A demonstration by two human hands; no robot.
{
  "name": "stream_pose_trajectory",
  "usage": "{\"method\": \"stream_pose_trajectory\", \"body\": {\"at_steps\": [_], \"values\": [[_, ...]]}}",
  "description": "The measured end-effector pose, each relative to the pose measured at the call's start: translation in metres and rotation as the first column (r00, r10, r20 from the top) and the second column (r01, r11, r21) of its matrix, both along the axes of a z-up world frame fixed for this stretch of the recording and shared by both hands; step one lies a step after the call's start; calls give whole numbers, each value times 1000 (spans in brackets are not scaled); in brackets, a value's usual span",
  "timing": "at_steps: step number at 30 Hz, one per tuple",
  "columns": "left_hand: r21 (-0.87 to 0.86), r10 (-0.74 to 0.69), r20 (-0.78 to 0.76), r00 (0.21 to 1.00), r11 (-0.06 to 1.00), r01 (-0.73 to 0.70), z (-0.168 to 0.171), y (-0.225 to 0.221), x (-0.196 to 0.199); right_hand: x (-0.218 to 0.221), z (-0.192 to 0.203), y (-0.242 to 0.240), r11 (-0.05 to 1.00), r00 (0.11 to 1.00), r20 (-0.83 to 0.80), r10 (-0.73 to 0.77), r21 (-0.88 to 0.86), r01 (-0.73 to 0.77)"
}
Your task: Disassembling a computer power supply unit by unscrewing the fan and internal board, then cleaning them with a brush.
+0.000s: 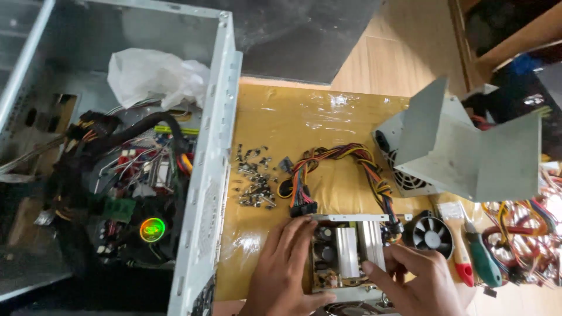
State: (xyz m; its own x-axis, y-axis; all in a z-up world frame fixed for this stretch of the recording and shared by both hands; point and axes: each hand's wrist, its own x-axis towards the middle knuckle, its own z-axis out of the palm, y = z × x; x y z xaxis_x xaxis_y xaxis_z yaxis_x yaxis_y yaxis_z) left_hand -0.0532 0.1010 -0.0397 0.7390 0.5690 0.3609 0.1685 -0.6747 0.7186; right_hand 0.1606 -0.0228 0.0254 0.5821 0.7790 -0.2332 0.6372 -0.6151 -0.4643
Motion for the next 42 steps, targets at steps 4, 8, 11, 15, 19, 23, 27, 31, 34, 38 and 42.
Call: {"method": "stream_pose_trajectory", "body": {"at_steps": [4,8,11,15,19,23,27,31,34,38,42], "values": [[-53,50,-132,990,997,-57,6,-6,9,4,14,-4,958,966,-122,229,204,-201],[-140,112,-182,977,980,-139,19,-12,18,14,23,-18,881,915,-113,388,338,-332],[-94,160,-210,965,979,-182,15,-17,21,17,29,-43,911,957,-158,242,376,-169],[-190,157,-227,961,961,-202,14,-19,23,35,24,-74,925,983,-140,115,376,-55],[-165,143,-107,984,973,-159,21,-21,28,46,22,-87,835,962,-25,273,503,-224],[-179,171,-62,983,967,-179,30,-27,34,57,-11,-103,712,818,-80,569,546,-442],[-113,181,-29,983,977,-183,35,-32,40,53,-10,-100,636,816,70,573,590,-497],[-42,220,-23,975,975,-220,39,-37,44,47,-13,-101,584,802,202,562,589,-558],[-48,211,-68,975,975,-215,36,-36,41,44,-17,-103,558,779,301,551,561,-611],[-140,196,-79,977,969,-206,39,-36,38,41,-19,-102,547,771,373,516,549,-632],[-150,218,41,975,966,-210,22,-37,37,48,-7,-101,574,791,228,567,579,-579]]}}
